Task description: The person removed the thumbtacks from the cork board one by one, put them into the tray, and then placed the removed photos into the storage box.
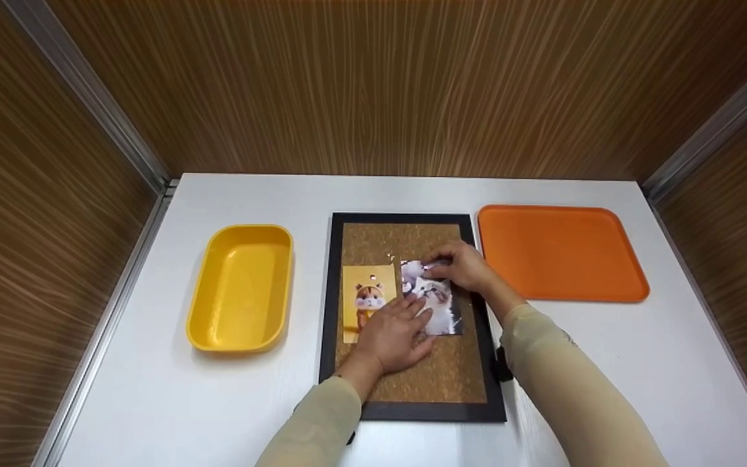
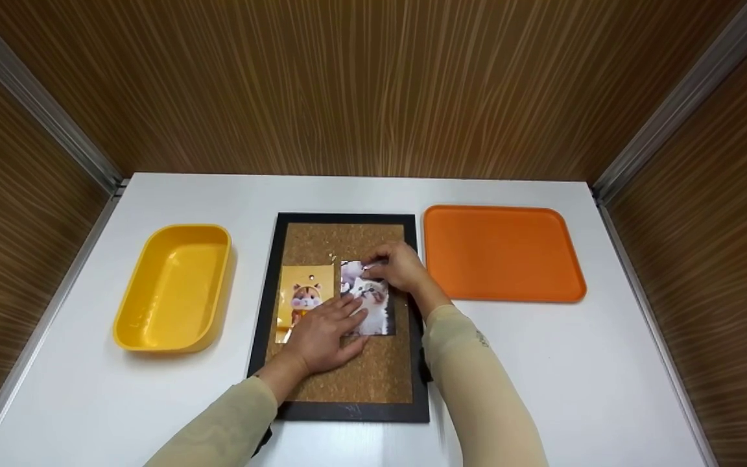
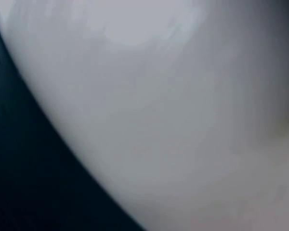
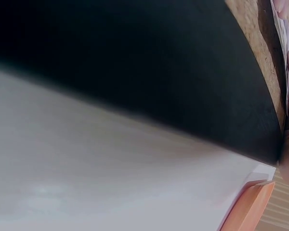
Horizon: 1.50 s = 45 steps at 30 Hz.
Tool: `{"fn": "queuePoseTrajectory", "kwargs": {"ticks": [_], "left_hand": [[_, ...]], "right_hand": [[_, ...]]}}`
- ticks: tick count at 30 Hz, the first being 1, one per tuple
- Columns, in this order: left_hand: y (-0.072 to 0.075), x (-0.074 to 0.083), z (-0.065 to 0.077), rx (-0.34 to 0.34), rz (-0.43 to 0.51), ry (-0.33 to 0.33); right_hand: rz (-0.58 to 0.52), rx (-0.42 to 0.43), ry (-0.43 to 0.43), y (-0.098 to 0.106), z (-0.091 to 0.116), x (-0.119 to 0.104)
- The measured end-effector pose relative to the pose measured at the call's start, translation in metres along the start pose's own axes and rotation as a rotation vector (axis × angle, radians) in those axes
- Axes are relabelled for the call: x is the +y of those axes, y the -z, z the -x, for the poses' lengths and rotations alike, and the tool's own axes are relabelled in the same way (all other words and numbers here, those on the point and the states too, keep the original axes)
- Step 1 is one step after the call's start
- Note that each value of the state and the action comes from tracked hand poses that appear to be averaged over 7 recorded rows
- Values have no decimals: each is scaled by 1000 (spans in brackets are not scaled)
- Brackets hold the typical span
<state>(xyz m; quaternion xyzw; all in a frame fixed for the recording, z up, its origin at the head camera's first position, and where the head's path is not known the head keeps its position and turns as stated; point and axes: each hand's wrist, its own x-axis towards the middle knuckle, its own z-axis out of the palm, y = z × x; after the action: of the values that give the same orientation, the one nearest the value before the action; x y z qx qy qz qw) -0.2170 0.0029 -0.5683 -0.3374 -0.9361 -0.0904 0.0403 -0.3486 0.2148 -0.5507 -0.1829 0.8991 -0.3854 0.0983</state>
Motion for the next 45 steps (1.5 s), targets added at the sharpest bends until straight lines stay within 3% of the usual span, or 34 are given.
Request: {"fn": "queuePoseTrajectory", "kwargs": {"ticks": [17,45], "left_hand": [[-1,0,0,36,-2,-7],[-1,-1,1,29,-10,-11]], "right_hand": [[-34,2,27,-1,0,2],[-20,-3,64,-1,0,-1]]}}
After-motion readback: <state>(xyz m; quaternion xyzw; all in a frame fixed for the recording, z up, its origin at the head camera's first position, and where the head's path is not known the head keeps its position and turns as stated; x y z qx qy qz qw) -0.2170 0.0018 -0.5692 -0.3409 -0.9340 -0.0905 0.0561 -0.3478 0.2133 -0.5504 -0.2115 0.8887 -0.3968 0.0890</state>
